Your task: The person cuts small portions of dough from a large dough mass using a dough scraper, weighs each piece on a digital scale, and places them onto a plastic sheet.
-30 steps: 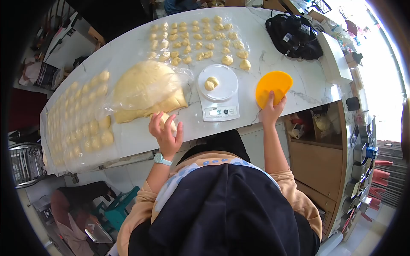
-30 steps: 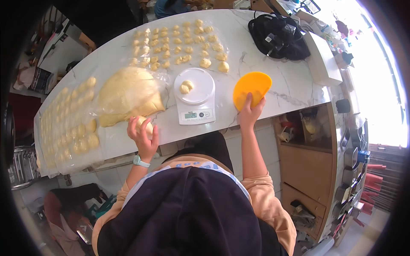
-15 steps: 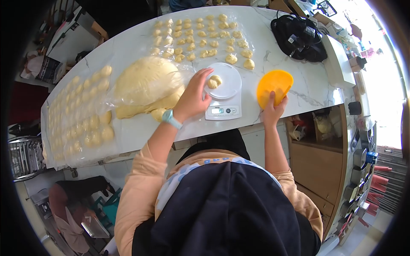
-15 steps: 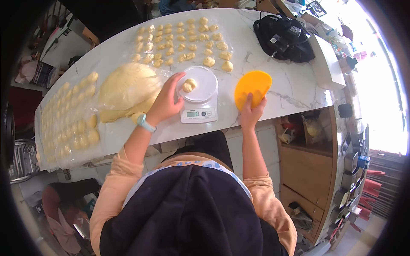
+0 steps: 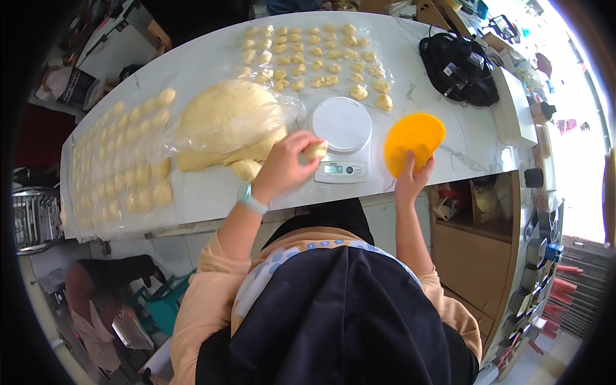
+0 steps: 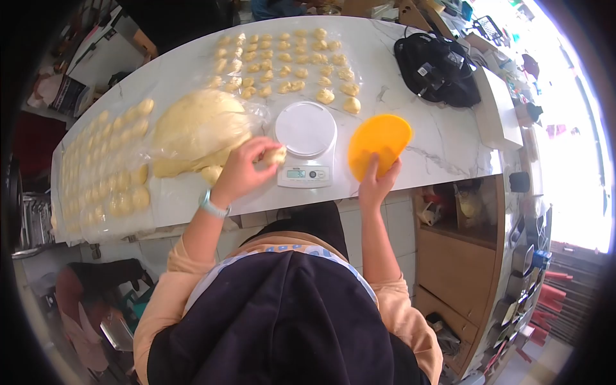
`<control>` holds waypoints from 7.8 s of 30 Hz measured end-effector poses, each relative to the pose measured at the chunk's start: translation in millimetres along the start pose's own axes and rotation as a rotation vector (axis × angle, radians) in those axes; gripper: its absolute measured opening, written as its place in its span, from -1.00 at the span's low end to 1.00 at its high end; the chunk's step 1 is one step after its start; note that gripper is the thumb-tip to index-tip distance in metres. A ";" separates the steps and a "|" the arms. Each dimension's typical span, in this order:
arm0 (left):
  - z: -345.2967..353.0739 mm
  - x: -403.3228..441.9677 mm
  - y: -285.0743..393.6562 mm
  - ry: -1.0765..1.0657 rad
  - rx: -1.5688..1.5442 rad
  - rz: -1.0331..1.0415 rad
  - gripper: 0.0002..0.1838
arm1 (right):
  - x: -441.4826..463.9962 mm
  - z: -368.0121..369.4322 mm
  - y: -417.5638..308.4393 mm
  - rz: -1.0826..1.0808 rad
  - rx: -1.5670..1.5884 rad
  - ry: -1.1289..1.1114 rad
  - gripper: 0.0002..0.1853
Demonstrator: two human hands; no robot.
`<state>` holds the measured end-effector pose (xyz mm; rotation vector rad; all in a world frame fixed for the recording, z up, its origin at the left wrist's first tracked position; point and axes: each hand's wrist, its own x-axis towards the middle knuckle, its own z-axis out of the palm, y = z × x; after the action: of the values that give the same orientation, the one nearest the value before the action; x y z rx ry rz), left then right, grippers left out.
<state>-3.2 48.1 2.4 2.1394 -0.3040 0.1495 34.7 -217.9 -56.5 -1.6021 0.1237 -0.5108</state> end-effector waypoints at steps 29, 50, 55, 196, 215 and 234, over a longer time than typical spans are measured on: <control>15.1 -12.9 -9.8 0.095 -0.597 -0.547 -0.57 | -11.8 4.7 -50.4 -0.264 -0.346 -0.113 -0.63; -53.9 -75.3 -15.7 -0.047 0.248 -0.548 -0.66 | 19.6 -13.6 26.4 0.022 -0.147 0.118 -0.57; -52.5 -29.8 15.3 0.006 0.003 -0.354 -0.90 | 18.9 -13.5 23.5 0.002 -0.207 0.104 -0.59; -159.7 241.9 -279.8 0.381 0.650 -0.642 -0.53 | 12.0 -6.9 25.9 0.061 -0.155 0.180 -0.65; -170.0 253.0 -296.2 0.465 0.351 -0.395 -0.74 | 13.6 -8.2 28.6 0.042 -0.241 0.180 -0.68; -178.5 226.2 -272.3 0.485 0.637 -0.528 -0.77 | 13.5 -8.8 17.1 0.003 -0.228 0.122 -0.68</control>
<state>290.7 305.0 -67.1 2.6232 0.6725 0.4959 47.0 -233.0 -69.6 -1.7922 0.2846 -0.6090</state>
